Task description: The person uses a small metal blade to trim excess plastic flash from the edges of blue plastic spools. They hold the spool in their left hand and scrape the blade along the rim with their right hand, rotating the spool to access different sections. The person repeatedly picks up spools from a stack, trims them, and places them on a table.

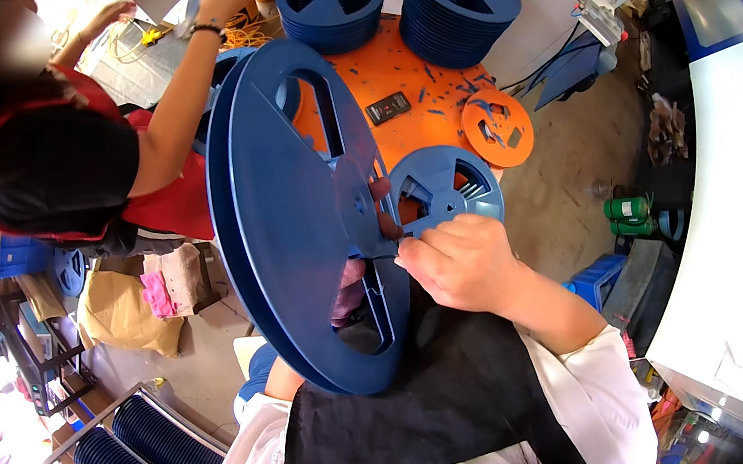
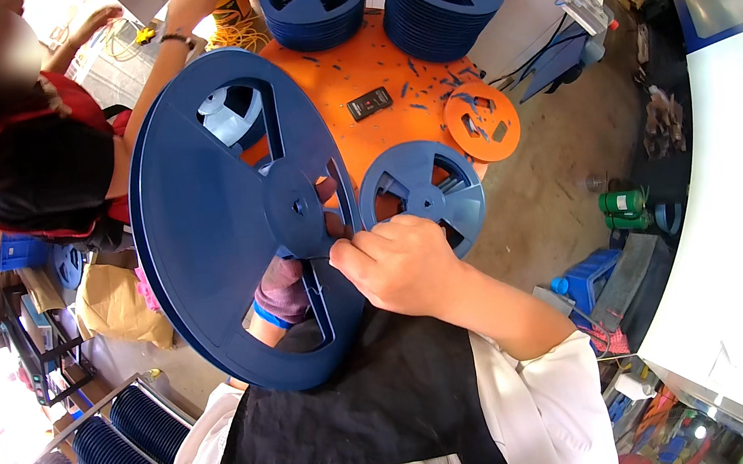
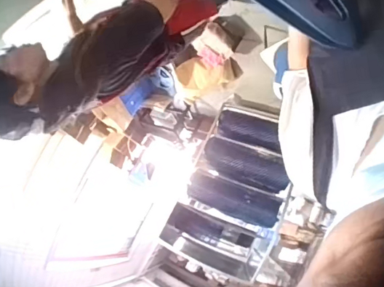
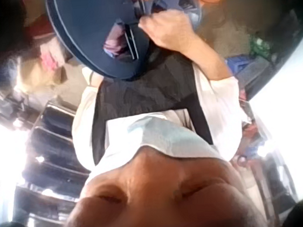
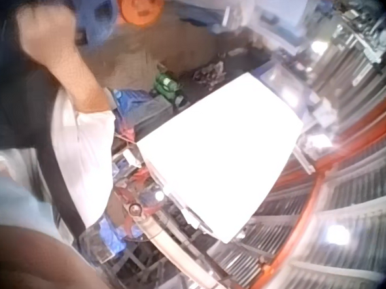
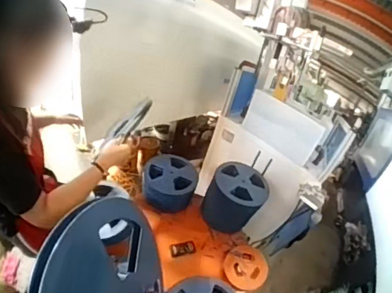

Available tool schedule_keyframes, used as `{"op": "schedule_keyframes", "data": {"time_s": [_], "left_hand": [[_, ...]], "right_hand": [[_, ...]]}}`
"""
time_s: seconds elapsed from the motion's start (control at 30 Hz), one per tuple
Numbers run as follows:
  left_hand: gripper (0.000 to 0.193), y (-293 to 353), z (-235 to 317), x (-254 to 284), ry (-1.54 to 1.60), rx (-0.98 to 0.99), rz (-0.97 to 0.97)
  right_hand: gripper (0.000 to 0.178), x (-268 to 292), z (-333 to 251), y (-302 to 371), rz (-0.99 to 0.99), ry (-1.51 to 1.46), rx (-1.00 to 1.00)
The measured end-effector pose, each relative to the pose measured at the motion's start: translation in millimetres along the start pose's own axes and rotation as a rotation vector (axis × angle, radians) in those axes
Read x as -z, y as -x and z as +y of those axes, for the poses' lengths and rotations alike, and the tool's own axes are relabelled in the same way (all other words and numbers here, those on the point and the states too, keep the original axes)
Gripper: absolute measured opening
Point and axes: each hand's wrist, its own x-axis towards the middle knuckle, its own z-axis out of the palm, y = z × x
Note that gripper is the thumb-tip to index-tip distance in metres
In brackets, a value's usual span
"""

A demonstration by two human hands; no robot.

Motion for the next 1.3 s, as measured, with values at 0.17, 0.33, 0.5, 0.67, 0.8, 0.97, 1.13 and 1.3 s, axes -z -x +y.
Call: {"op": "schedule_keyframes", "data": {"time_s": [0.17,0.33,0.5,0.67,0.8,0.97,1.13,1.3], "left_hand": [[0.091,-4,2,-12,-0.003,-0.098,0.064],[0.090,-3,2,-9,-0.016,-0.048,0.057],[0.088,0,7,-10,-0.039,0.010,0.073],[0.092,0,6,-8,-0.029,-0.006,0.031],[0.099,-2,9,-10,-0.046,-0.019,0.037],[0.098,-2,11,-8,-0.059,-0.034,0.050],[0.098,-2,11,-6,-0.080,-0.070,0.034],[0.102,2,19,-9,-0.049,0.014,-0.004]], "right_hand": [[0.014,14,-9,-3,-0.222,-0.096,-0.153],[0.014,19,-9,-5,-0.317,-0.247,-0.288],[0.015,21,-3,-6,-0.454,-0.441,-0.428],[0.015,26,-5,-2,-0.663,-0.663,-0.445],[0.014,23,-1,-4,-0.333,-0.492,-0.427],[0.015,12,0,-4,-0.223,-0.231,-0.210],[0.015,14,-3,-8,-0.322,-0.311,-0.323],[0.016,23,1,-19,-0.537,-0.518,-0.541]]}}
